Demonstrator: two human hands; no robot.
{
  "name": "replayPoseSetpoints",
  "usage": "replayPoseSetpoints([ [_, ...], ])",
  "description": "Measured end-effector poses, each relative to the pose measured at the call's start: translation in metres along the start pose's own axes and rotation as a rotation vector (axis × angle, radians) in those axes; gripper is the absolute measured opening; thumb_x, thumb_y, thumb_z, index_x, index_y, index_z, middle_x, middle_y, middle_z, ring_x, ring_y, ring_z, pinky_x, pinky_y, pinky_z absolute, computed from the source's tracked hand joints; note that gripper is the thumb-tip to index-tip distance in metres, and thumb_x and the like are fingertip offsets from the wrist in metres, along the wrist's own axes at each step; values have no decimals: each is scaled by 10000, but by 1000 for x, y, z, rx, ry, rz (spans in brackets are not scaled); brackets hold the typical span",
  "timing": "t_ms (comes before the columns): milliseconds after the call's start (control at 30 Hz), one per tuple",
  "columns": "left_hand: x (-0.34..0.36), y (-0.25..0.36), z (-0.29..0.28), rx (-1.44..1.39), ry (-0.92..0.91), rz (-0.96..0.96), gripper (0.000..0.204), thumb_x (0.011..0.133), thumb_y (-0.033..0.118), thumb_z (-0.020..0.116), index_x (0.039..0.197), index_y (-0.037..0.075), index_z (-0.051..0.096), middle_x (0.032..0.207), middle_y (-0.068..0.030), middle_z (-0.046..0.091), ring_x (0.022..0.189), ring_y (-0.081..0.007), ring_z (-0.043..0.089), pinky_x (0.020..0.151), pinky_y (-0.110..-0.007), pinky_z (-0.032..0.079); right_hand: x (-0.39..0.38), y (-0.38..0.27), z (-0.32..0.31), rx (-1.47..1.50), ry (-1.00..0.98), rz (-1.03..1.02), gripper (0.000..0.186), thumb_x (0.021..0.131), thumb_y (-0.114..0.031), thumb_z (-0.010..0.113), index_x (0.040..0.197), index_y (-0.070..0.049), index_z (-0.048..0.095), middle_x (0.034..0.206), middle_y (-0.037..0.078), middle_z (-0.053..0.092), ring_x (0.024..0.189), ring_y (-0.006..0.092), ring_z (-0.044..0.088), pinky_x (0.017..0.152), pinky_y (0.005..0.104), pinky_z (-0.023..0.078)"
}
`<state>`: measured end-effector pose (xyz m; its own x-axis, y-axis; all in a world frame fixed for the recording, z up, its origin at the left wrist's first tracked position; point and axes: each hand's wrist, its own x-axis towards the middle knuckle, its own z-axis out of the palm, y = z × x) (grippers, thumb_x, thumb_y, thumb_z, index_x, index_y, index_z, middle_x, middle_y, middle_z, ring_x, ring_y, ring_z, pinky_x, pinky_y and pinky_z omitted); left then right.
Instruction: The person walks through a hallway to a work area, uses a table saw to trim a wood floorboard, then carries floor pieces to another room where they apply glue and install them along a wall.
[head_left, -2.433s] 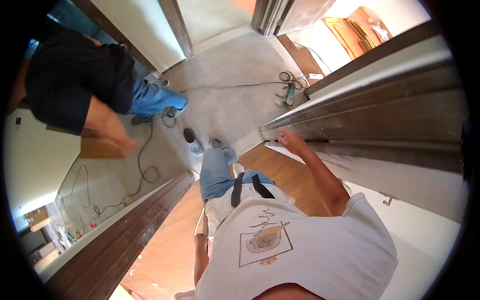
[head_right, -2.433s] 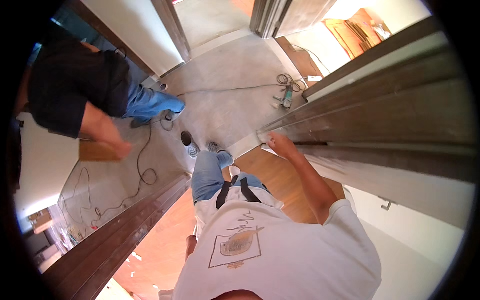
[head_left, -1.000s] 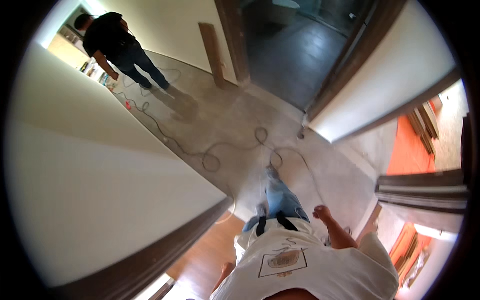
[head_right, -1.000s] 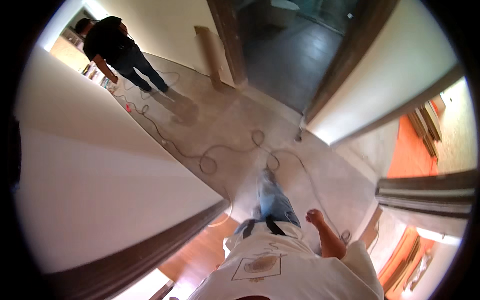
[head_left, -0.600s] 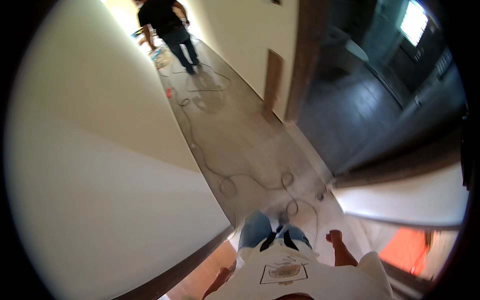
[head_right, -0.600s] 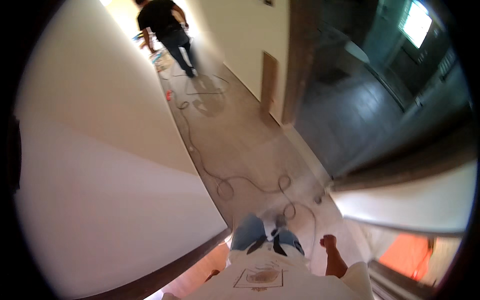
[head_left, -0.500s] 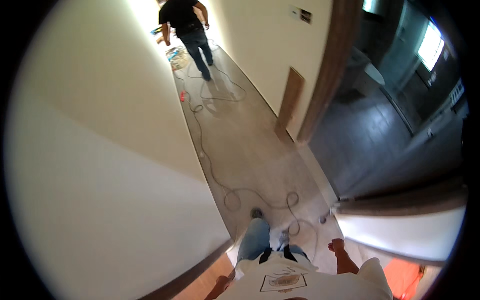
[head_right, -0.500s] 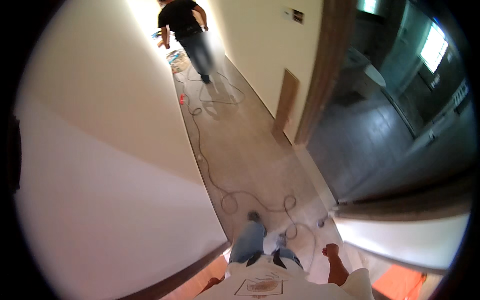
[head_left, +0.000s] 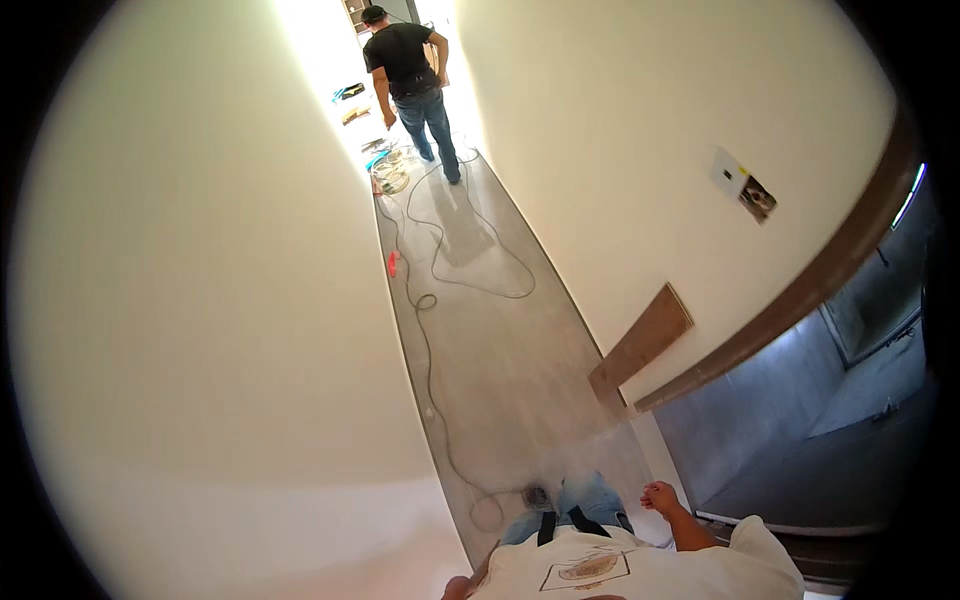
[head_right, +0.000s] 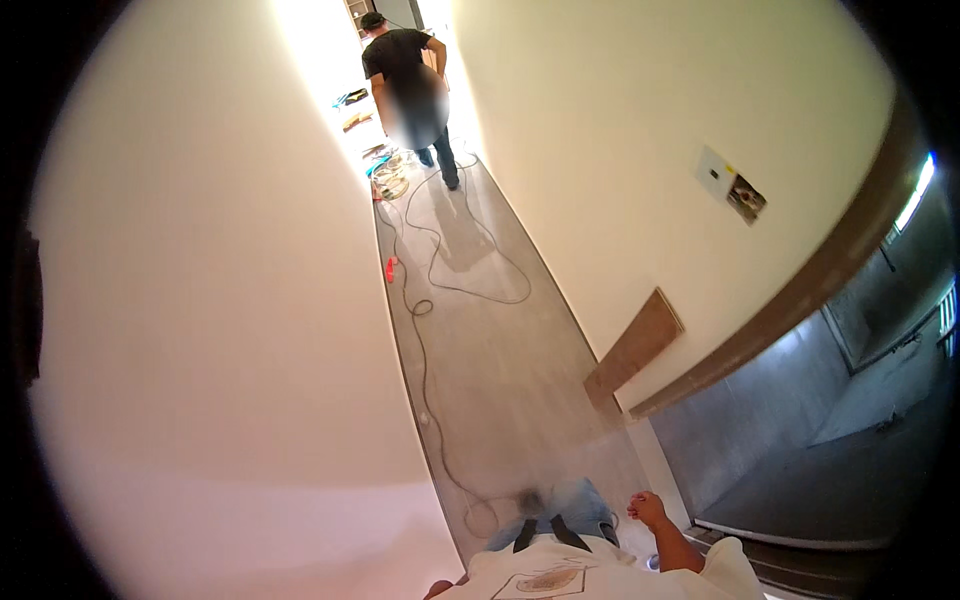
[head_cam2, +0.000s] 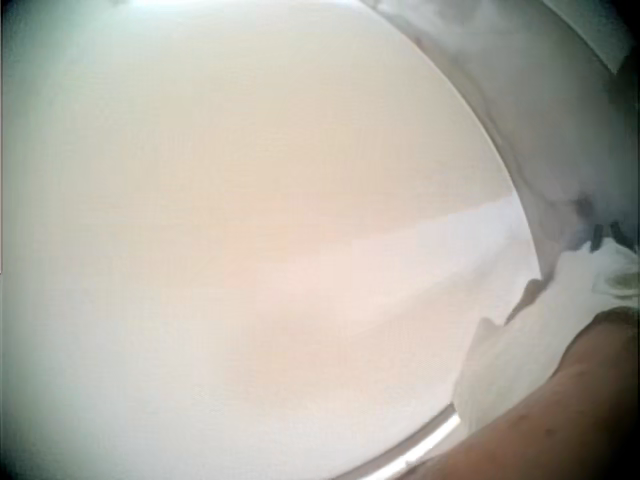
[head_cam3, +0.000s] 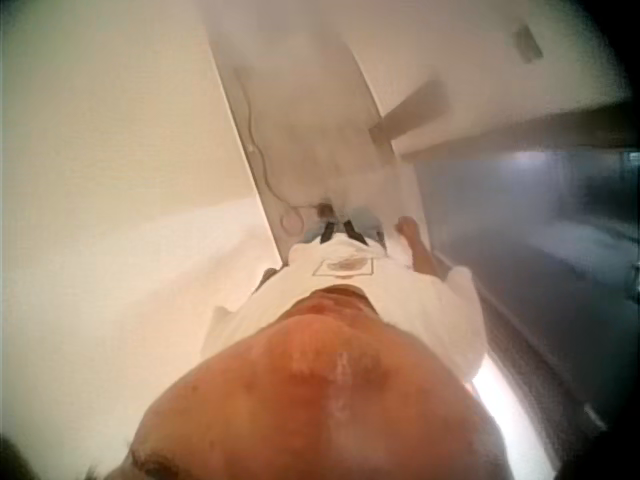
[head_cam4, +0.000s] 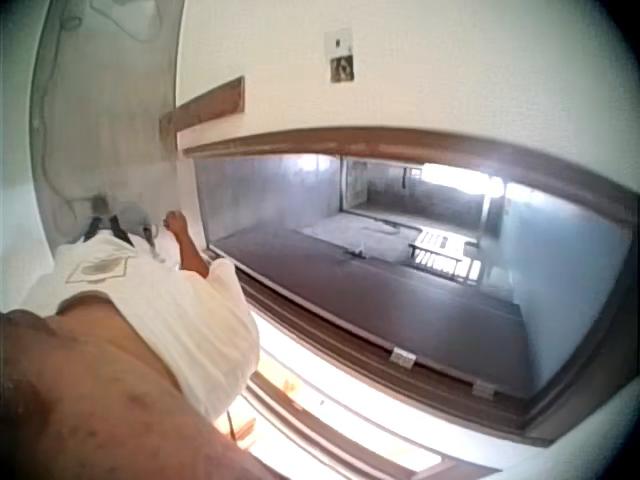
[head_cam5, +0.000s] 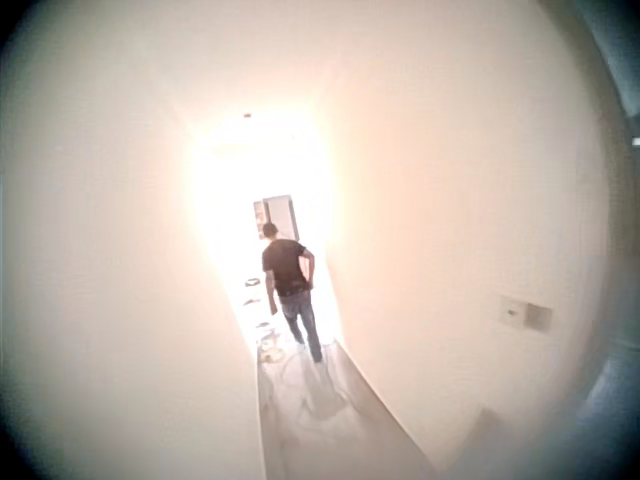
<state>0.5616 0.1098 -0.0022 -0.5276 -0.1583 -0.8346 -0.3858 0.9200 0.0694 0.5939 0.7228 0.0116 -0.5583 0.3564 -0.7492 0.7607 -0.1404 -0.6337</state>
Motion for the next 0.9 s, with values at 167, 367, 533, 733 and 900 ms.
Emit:
replayPoseSetpoints([
  [167,79,77,-109,-3,40,-34,415,819,375,755,951,-18,760,917,-238,743,892,-408,728,789,-484,564,92,-95,27,-50,-58,169,186,930,-131,624,1021,22,676,869,168,713,700,267,711,630,379,600],
  [367,159,198,-191,-33,58,-63,413,819,372,756,950,-19,760,918,-241,742,894,-409,728,790,-484,564,294,-199,35,-215,-55,197,172,920,-165,613,908,-8,682,831,152,708,658,274,701,596,410,595],
  [533,220,293,-284,-23,86,-50,411,818,369,757,950,-20,760,919,-242,742,896,-409,728,791,-484,564,469,-390,81,-232,-82,-109,183,937,-167,580,908,-11,672,808,126,706,625,241,689,552,376,574],
  [733,323,413,-385,-62,110,-69,409,818,366,759,950,-21,760,920,-244,742,898,-409,728,793,-484,564,592,-663,151,-152,-160,-327,224,970,-171,559,1086,6,633,837,119,698,687,199,691,613,329,578],
  [900,414,460,-480,-66,130,-85,407,817,363,760,949,-22,760,920,-246,741,900,-409,728,794,-484,563,692,-740,209,-94,-138,-268,195,960,-164,577,1036,0,650,789,120,687,652,201,683,599,344,582],
])
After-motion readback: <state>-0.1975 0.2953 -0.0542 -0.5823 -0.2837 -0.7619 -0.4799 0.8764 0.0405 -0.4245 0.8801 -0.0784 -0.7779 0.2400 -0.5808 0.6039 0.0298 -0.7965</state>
